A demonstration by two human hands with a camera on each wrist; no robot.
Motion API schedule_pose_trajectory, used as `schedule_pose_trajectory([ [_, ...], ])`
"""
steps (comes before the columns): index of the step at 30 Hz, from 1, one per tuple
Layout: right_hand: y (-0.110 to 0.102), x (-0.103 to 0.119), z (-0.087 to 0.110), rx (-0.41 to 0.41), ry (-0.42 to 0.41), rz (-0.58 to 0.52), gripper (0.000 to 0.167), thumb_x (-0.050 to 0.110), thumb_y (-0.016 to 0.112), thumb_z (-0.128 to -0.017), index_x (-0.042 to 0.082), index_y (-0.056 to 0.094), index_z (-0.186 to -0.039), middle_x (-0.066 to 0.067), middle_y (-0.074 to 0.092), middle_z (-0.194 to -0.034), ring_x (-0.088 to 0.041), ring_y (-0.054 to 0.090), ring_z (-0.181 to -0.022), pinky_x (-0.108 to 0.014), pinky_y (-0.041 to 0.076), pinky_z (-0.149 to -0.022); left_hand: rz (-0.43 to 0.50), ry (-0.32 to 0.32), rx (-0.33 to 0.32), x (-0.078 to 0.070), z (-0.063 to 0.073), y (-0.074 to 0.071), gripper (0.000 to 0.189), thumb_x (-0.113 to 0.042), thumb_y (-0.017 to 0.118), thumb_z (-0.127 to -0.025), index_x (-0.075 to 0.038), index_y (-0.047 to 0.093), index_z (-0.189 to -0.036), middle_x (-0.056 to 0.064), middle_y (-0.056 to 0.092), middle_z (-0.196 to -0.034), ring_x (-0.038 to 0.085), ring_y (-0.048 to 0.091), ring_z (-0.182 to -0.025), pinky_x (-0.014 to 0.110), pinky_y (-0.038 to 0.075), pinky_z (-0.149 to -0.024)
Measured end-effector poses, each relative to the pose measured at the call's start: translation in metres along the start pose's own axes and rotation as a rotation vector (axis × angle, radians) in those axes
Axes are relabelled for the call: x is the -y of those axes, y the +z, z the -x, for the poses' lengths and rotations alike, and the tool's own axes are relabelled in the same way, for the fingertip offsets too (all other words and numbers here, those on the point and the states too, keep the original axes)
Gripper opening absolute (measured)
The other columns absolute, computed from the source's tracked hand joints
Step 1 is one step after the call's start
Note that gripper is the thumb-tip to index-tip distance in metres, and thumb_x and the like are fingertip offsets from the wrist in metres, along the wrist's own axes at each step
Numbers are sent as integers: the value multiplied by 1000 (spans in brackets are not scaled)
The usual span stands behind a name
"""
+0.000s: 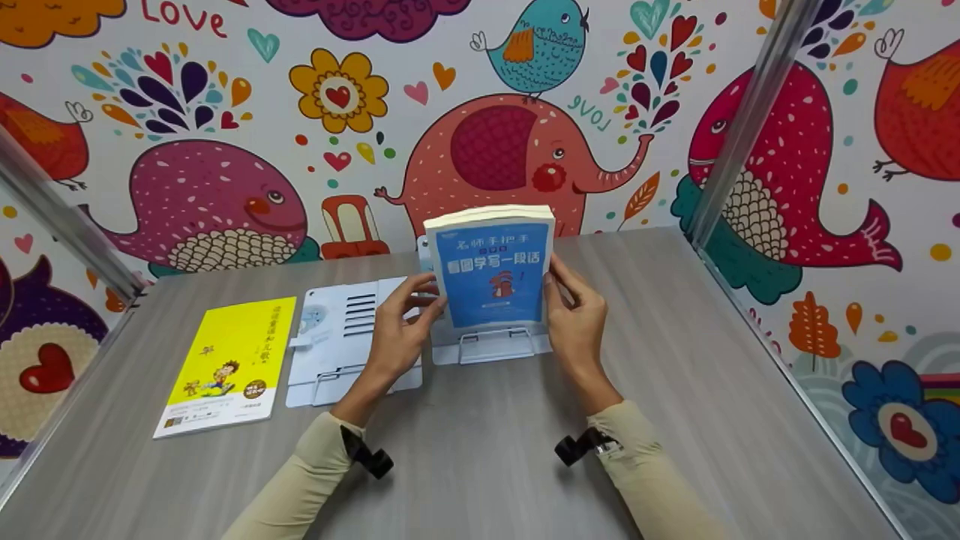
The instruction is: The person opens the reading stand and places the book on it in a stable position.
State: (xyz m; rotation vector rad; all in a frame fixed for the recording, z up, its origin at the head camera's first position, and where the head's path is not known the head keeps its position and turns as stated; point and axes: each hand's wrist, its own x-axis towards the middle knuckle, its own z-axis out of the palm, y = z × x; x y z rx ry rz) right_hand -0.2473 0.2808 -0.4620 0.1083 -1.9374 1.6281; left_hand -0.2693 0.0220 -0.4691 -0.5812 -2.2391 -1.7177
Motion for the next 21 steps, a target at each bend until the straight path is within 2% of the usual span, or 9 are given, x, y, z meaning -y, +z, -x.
schedule_pose_trajectory([
  [4,-2,-9,1,6,1,35,42,13,62,-110,20,64,-151,0,66,-154,-24,64,-141,-19,55,-107,-21,2,15,5,0,3,41,-21,72,-106,-24,65,-146,5,72,-128,20,75,-115,41,65,-98],
  [9,-4,-18,3,37,53,82,43,17,61,-112,26,61,-154,5,62,-158,-21,61,-143,-21,55,-109,-116,-6,6,9,0,6,42,-21,74,-104,-23,67,-145,2,76,-127,18,68,-117,35,60,-102],
  [12,-5,-21,5,48,91,100,44,18,61,-112,29,60,-154,7,62,-158,-20,61,-142,-23,55,-110,-194,-24,-1,11,1,8,44,-23,77,-103,-24,68,-146,0,76,-130,19,61,-120,40,55,-105],
  [16,-7,-24,6,53,124,113,45,18,61,-112,32,58,-155,5,62,-158,-22,63,-138,-19,55,-107,-261,-51,2,12,1,11,46,-24,78,-102,-25,67,-146,1,74,-136,21,58,-126,44,50,-111],
  [19,-8,-26,6,74,130,152,47,22,60,-112,36,55,-156,4,62,-157,-22,64,-130,-17,55,-102,-324,-62,1,13,0,12,47,-28,77,-102,-28,65,-148,1,74,-137,21,57,-121,43,49,-108],
  [21,-8,-27,6,98,122,214,49,24,60,-112,39,51,-158,3,63,-157,-22,64,-125,-21,53,-103,-362,-74,1,13,1,12,49,-31,76,-103,-30,64,-150,0,74,-138,20,56,-115,41,47,-102],
])
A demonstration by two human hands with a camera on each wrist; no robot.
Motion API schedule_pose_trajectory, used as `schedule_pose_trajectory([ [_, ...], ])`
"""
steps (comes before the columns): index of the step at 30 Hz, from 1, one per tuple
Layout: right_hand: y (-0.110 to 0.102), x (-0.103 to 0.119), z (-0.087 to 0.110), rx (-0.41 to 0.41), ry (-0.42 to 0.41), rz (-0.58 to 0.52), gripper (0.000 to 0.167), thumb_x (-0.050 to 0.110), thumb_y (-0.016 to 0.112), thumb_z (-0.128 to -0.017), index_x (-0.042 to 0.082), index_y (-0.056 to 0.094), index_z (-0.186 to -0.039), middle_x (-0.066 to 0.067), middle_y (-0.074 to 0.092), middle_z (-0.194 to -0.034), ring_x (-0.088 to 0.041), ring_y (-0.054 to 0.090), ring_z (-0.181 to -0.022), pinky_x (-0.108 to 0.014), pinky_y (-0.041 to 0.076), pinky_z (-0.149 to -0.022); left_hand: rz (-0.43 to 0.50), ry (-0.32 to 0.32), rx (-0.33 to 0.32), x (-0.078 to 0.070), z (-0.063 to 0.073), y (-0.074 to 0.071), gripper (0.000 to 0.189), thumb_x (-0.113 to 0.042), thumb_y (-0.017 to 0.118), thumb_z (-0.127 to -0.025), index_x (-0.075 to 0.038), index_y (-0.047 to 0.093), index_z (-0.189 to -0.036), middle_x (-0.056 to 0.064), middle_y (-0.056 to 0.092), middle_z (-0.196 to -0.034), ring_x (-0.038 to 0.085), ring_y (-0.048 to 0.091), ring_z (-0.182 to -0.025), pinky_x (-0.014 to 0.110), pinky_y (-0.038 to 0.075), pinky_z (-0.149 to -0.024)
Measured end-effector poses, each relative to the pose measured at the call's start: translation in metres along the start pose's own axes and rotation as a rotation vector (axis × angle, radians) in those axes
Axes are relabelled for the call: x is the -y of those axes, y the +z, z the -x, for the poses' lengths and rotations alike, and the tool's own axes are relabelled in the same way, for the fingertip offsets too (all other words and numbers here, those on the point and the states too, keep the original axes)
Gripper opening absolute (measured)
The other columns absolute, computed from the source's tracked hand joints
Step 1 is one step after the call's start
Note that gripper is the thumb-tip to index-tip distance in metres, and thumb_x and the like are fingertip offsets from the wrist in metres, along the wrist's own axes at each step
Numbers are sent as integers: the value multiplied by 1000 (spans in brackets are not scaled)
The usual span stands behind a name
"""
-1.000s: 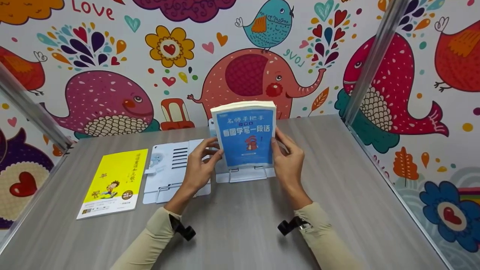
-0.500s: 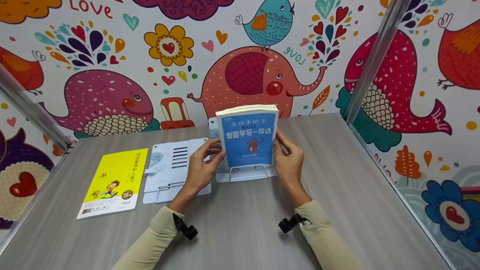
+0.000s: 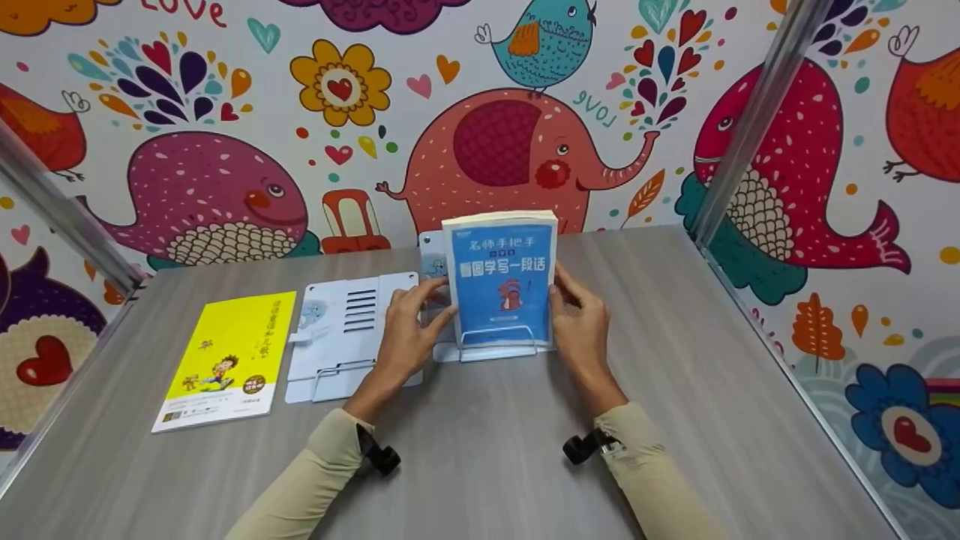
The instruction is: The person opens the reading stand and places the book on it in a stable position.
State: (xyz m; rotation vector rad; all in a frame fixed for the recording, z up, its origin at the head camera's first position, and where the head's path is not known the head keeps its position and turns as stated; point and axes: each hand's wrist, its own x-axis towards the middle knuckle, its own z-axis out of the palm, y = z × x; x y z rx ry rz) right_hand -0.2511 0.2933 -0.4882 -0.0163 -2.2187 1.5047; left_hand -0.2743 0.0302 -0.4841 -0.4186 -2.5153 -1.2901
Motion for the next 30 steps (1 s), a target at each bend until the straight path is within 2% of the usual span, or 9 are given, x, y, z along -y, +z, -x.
schedule_pose_trajectory([
  [2,0,-2,0,23,-15,66,52,25,60,-112,39,48,-161,0,65,-155,-24,63,-121,-28,51,-105,-23,-14,7,1,0,0,50,-32,75,-103,-31,62,-152,-1,74,-139,19,54,-110,39,45,-96],
  [5,-1,-5,-1,62,-42,144,58,24,61,-112,35,41,-165,-7,68,-151,-26,63,-120,-37,49,-108,-11,-33,28,3,0,-1,54,-29,77,-103,-32,59,-154,0,74,-136,17,54,-108,35,44,-94],
  [12,0,-9,-5,153,-86,200,77,25,67,-108,33,25,-172,-12,66,-144,-28,62,-118,-45,55,-99,55,-39,60,5,-5,-5,59,-22,82,-99,-31,59,-152,2,76,-122,18,58,-110,34,48,-92],
  [16,0,-10,-6,171,-98,225,83,24,69,-107,37,20,-173,-12,64,-143,-27,62,-118,-42,56,-95,76,-53,63,5,-7,-4,59,-20,81,-99,-29,58,-152,3,73,-117,18,56,-109,33,49,-91],
  [22,2,-8,-8,165,-75,285,87,24,71,-106,47,17,-170,-10,62,-134,-23,61,-116,-30,56,-92,76,-68,58,4,-7,-3,56,-18,79,-100,-25,55,-151,5,69,-111,19,56,-109,34,51,-93],
  [30,3,-5,-7,147,-59,293,85,21,72,-106,42,21,-171,-10,62,-129,-23,60,-113,-21,54,-86,67,-67,69,3,-6,-1,56,-17,78,-102,-23,53,-151,5,67,-113,20,56,-112,36,52,-97],
])
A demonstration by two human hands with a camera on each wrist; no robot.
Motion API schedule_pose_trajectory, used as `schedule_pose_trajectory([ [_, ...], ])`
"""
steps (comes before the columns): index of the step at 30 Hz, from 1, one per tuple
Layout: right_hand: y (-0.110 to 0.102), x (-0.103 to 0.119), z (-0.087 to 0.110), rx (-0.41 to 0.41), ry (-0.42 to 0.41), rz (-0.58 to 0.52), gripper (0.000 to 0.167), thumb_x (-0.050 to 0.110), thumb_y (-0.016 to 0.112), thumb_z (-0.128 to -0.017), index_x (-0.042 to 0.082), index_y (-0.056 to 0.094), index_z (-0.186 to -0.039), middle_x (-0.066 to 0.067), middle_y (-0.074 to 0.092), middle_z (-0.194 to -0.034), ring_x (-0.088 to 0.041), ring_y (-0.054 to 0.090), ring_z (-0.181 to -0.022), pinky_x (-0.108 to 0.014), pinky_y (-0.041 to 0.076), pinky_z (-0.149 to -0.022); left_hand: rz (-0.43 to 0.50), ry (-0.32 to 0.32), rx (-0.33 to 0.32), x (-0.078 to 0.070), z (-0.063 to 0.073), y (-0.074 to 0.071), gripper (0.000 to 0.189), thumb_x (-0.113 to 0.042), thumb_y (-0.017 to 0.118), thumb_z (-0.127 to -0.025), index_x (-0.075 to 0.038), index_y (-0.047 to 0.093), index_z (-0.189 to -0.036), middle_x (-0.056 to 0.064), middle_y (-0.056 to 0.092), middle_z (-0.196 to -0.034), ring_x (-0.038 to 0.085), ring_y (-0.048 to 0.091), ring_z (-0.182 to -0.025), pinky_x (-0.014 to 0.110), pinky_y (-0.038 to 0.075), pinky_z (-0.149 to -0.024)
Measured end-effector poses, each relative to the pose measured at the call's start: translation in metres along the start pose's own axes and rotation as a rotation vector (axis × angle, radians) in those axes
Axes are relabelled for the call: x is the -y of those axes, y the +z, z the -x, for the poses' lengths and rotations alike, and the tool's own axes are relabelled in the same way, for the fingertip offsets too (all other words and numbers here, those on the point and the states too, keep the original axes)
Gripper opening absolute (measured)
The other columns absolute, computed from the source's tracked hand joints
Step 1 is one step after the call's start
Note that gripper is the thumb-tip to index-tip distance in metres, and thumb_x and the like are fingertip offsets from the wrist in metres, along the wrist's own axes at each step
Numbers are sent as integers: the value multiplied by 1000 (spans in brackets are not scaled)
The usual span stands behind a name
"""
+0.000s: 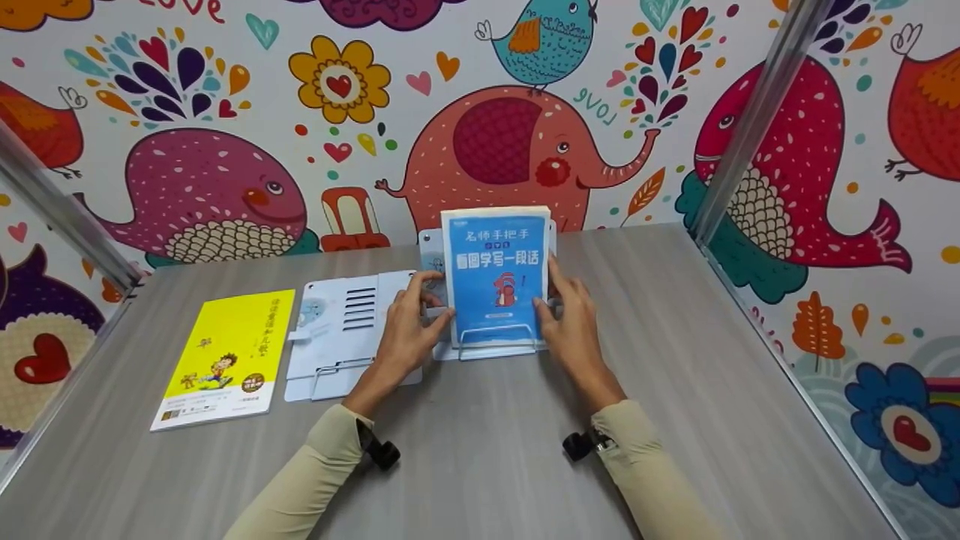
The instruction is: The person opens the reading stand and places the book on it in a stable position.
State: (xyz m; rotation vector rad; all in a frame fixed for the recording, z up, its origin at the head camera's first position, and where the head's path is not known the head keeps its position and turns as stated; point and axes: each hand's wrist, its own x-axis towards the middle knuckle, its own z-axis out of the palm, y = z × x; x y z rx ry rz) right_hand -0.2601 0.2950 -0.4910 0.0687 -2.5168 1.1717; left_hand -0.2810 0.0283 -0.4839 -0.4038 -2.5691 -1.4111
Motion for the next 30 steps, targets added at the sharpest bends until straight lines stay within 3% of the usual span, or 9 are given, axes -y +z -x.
schedule_pose_trajectory([
  [10,-1,-5,-1,-28,-57,-33,85,17,75,-103,38,28,-170,-13,65,-127,-24,61,-111,-29,53,-89,-133,50,1,2,1,-4,46,-14,88,-92,-15,66,-132,6,77,-122,22,59,-117,42,52,-104],
  [20,-2,-5,-7,27,-69,-60,83,13,68,-107,39,23,-171,-19,60,-134,-34,56,-122,-46,46,-98,-107,68,-5,3,2,-3,40,-13,87,-93,-13,65,-127,7,75,-122,22,57,-116,42,52,-105],
  [24,-2,-5,-8,17,-71,-61,83,14,69,-107,39,23,-171,-17,61,-131,-31,57,-119,-44,46,-98,-84,65,-20,2,2,-2,39,-11,87,-93,-13,66,-126,6,75,-123,21,60,-118,39,55,-105],
  [30,-1,-9,-5,15,-63,-52,82,17,69,-107,40,23,-171,-13,62,-125,-25,57,-115,-30,49,-87,-87,86,-24,4,7,-3,41,-9,87,-92,-13,67,-128,6,75,-127,22,63,-123,39,56,-109],
])
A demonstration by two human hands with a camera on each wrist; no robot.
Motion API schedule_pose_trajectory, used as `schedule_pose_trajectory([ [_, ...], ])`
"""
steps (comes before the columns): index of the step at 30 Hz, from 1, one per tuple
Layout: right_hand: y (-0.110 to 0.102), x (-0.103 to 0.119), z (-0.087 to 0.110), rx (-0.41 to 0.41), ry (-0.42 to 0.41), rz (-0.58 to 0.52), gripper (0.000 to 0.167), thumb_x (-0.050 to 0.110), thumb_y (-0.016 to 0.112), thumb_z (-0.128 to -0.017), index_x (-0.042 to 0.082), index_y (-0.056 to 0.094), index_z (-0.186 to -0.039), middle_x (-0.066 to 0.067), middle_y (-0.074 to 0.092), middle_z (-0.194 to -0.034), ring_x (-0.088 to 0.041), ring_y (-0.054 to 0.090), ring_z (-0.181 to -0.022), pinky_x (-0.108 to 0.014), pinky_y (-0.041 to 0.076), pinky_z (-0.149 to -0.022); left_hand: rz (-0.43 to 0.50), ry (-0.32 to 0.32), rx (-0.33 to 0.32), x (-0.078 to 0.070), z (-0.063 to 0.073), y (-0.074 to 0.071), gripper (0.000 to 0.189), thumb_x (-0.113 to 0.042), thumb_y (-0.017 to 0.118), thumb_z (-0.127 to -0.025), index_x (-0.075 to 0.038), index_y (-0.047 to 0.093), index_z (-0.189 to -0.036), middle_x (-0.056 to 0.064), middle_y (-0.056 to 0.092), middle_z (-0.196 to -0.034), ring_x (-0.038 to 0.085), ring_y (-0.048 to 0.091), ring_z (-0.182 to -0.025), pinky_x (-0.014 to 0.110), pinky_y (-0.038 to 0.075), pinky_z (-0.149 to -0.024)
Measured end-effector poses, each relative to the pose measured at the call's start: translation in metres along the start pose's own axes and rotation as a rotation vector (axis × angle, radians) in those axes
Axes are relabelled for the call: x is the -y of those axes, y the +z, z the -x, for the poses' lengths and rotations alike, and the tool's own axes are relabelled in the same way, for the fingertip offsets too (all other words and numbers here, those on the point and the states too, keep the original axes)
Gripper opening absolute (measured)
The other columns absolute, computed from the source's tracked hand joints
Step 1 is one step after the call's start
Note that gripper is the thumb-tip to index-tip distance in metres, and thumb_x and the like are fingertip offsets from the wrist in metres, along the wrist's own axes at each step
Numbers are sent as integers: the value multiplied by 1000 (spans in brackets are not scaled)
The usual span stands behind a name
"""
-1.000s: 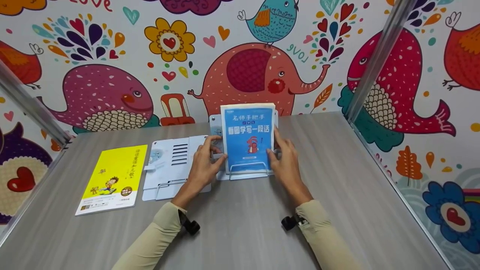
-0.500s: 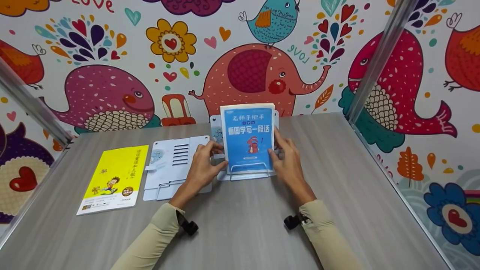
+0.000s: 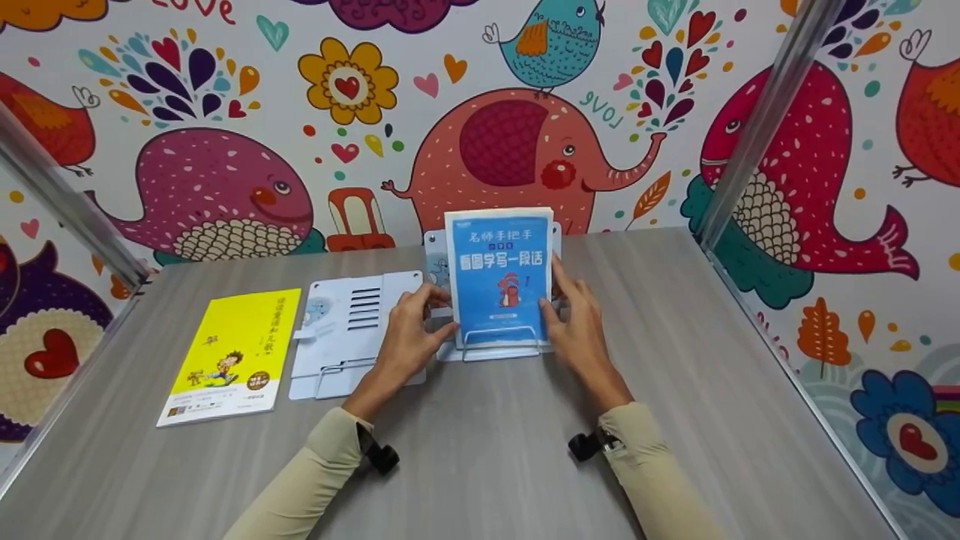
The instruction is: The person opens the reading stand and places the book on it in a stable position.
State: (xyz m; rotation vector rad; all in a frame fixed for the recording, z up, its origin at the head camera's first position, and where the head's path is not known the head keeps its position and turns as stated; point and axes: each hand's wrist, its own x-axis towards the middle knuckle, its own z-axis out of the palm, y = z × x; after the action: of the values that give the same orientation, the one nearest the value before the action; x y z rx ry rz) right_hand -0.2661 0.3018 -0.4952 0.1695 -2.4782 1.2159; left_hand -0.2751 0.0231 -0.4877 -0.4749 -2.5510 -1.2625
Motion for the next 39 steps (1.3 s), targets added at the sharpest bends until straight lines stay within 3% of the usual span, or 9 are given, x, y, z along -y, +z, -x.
schedule_pose_trajectory([
  [3,0,0,2,4,10,-21,81,18,69,-107,42,23,-170,-13,61,-126,-24,57,-115,-28,51,-87,4,21,10,3,5,-4,44,-6,86,-92,-12,69,-132,6,73,-131,22,65,-121,38,57,-108],
  [7,2,3,4,-32,24,-44,78,18,67,-108,39,27,-171,-14,60,-133,-27,56,-120,-38,53,-95,48,49,24,8,11,-14,45,-3,84,-93,-12,71,-135,7,70,-131,21,66,-106,35,62,-94],
  [12,6,15,5,-199,10,-39,72,19,69,-105,29,38,-169,-14,55,-147,-28,52,-133,-51,54,-107,75,74,34,14,18,-30,41,-1,82,-94,-10,71,-132,8,70,-125,21,67,-101,34,63,-93],
  [16,7,31,7,-353,-67,-53,63,16,73,-102,19,49,-161,-10,56,-149,-20,53,-134,-45,53,-107,80,70,31,22,24,-45,36,0,81,-94,-8,72,-129,9,72,-126,23,70,-103,40,63,-96],
  [19,10,44,10,-379,-144,-79,56,10,74,-101,13,56,-154,-8,60,-146,-17,54,-130,-41,52,-102,68,54,18,28,28,-58,33,-2,81,-95,-7,73,-127,9,74,-124,24,71,-102,44,64,-94],
  [26,31,73,23,-201,-249,-113,35,-1,75,-98,12,73,-130,-6,67,-128,-18,61,-118,-32,52,-93,30,-16,-13,45,41,-84,30,-3,81,-95,-9,74,-124,6,77,-120,26,71,-103,45,63,-93],
  [33,63,93,31,29,-233,-177,29,0,72,-101,8,72,-128,-7,74,-125,-16,70,-112,-28,61,-97,-44,-54,-80,61,53,-103,27,-5,83,-94,-10,76,-120,6,78,-116,25,72,-101,41,63,-93],
  [39,90,96,34,210,-171,-194,31,3,68,-103,3,69,-134,-16,74,-133,-25,73,-117,-45,62,-105,-86,-134,-118,74,60,-118,25,-8,81,-97,-10,77,-121,8,77,-121,26,68,-109,44,59,-101],
])
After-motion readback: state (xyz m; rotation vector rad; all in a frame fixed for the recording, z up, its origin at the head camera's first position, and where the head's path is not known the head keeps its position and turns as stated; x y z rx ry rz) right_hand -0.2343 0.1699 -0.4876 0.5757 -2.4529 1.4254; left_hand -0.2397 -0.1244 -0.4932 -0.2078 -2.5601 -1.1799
